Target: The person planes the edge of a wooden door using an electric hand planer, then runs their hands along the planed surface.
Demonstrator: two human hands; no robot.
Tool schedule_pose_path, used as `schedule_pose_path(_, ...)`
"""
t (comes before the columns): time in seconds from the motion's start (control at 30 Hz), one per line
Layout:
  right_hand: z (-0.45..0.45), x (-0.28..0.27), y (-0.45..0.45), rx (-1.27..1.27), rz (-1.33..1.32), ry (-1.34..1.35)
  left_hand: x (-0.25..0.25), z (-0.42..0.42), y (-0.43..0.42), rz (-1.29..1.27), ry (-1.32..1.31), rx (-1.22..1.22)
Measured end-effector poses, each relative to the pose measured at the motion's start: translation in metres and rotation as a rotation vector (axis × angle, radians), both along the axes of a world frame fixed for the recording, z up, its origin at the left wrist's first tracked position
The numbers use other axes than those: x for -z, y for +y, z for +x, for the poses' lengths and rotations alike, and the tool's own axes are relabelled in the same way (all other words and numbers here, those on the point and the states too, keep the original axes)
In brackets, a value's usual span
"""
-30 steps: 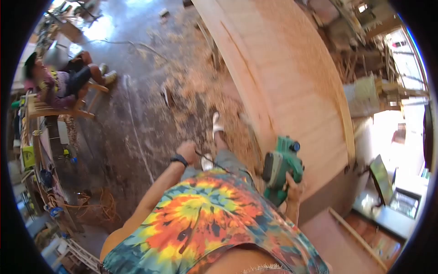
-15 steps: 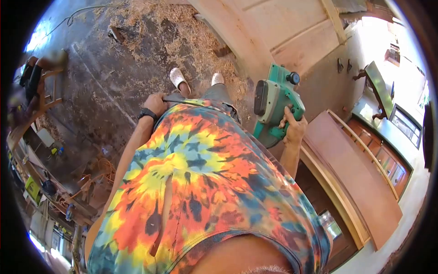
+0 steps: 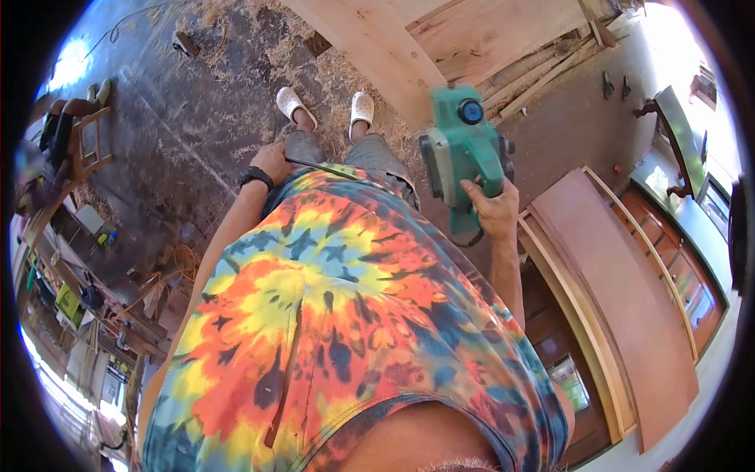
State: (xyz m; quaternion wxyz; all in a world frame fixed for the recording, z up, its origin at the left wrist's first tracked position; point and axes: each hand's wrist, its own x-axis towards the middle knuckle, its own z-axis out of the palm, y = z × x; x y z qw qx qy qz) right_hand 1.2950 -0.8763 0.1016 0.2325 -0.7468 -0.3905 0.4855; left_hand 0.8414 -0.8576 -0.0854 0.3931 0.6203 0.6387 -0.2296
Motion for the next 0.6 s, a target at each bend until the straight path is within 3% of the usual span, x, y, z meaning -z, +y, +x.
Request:
schedule_pose_path(0.2,-0.023,0.011,0.016,-0.308,0.016,-0.015,-0.024,-0.002,-0.017,-0.004,0.007,-0.098)
schedule_pose_path(0.47,-0.017,0.022,0.024,-0.382,0.021,0.003,-0.049,0.010,-0.018,-0.054,0.017,-0.149)
schedule_pose_path(0.6,-0.023,0.015,0.031,-0.418,-0.003,-0.026,-0.035,0.002,-0.031,-0.047,0.040,-0.209)
